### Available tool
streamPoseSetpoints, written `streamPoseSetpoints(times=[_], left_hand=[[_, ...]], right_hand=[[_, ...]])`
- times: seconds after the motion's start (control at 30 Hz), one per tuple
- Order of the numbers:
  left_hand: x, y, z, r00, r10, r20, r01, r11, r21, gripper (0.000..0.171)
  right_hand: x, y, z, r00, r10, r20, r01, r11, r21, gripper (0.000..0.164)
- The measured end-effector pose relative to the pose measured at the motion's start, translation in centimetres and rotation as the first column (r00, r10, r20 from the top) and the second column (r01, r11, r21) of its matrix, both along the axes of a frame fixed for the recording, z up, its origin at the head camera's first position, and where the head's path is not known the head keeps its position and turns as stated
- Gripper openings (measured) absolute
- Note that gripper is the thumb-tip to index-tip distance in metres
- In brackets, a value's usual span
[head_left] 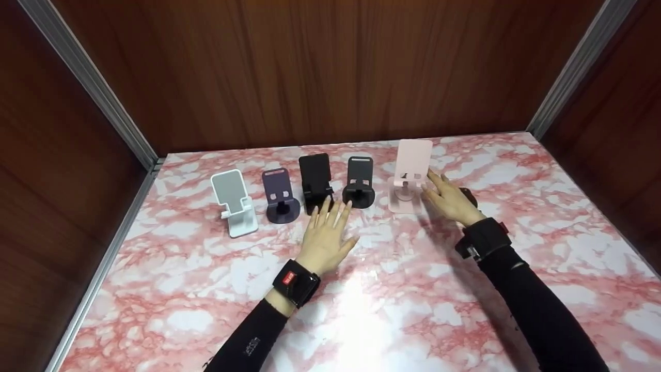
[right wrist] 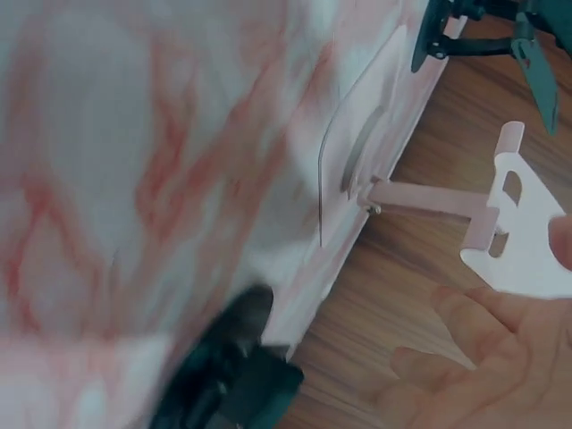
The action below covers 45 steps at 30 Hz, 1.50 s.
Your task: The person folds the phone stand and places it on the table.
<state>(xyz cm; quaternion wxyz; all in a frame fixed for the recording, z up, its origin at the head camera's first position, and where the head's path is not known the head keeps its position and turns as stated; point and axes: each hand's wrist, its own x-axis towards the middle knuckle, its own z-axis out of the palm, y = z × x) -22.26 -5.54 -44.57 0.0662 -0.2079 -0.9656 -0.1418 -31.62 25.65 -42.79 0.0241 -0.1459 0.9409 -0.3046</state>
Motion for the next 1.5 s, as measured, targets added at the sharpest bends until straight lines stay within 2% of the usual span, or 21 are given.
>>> streamPoseSetpoints(times=[0.07,0.17,0.3,0.37,0.53,0.63,0.7,0.8,1.0,1.07,1.3,1.37,1.5], left_hand=[[0.0,0.3,-0.1,1.0,-0.004,-0.002,0.004,1.0,-0.009,0.071],[0.0,0.7,-0.1,1.0,-0.012,0.005,0.012,1.0,-0.012,0.071],[0.1,1.2,-0.2,1.0,-0.021,0.011,0.021,1.0,-0.007,0.07],[0.1,1.5,-0.3,1.0,-0.022,0.015,0.022,1.0,-0.009,0.07],[0.1,1.8,-0.4,0.999,-0.02,0.033,0.021,1.0,-0.014,0.07],[0.0,1.8,-0.5,0.999,-0.017,0.045,0.017,1.0,-0.007,0.07],[0.0,1.8,-0.5,0.999,-0.016,0.048,0.016,1.0,0.004,0.07],[0.0,1.7,-0.6,0.999,-0.018,0.046,0.017,1.0,0.017,0.07],[0.1,1.4,-0.7,0.999,-0.009,0.05,0.008,1.0,0.016,0.069],[0.1,1.3,-0.7,0.998,-0.007,0.059,0.006,1.0,0.023,0.069],[0.0,1.0,-0.4,0.996,-0.015,0.086,0.01,0.998,0.056,0.069],[0.0,0.9,-0.4,0.996,-0.014,0.087,0.009,0.998,0.058,0.069],[0.0,0.8,-0.4,0.995,-0.012,0.095,0.006,0.998,0.061,0.069]], right_hand=[[-0.2,-0.1,-0.1,1.0,-0.019,-0.01,0.018,0.997,-0.078,0.06],[-0.5,-0.3,-0.4,0.998,-0.052,-0.023,0.046,0.977,-0.209,0.054],[-0.8,-0.6,-0.7,0.993,-0.115,-0.002,0.106,0.922,-0.373,0.046],[-1.1,-0.8,-0.9,0.991,-0.13,0.024,0.125,0.868,-0.48,0.042],[-1.8,-1.1,-1.5,0.989,-0.114,0.091,0.145,0.701,-0.699,0.037],[-2.1,-1.1,-1.8,0.988,-0.112,0.103,0.151,0.641,-0.753,0.032],[-2.4,-1.0,-2.0,0.986,-0.122,0.11,0.162,0.614,-0.773,0.025],[-2.7,-0.9,-2.3,0.982,-0.15,0.116,0.183,0.598,-0.78,0.016],[-3.0,-0.8,-2.5,0.974,-0.207,0.092,0.204,0.623,-0.755,0.01],[-3.1,-0.8,-2.6,0.975,-0.197,0.097,0.2,0.614,-0.764,0.007],[-3.0,-0.9,-2.7,0.982,-0.134,0.134,0.183,0.504,-0.844,0.011],[-2.9,-1.0,-2.7,0.984,-0.123,0.129,0.174,0.493,-0.853,0.009],[-2.5,-1.1,-2.6,0.987,-0.116,0.112,0.155,0.498,-0.853,0.003]])
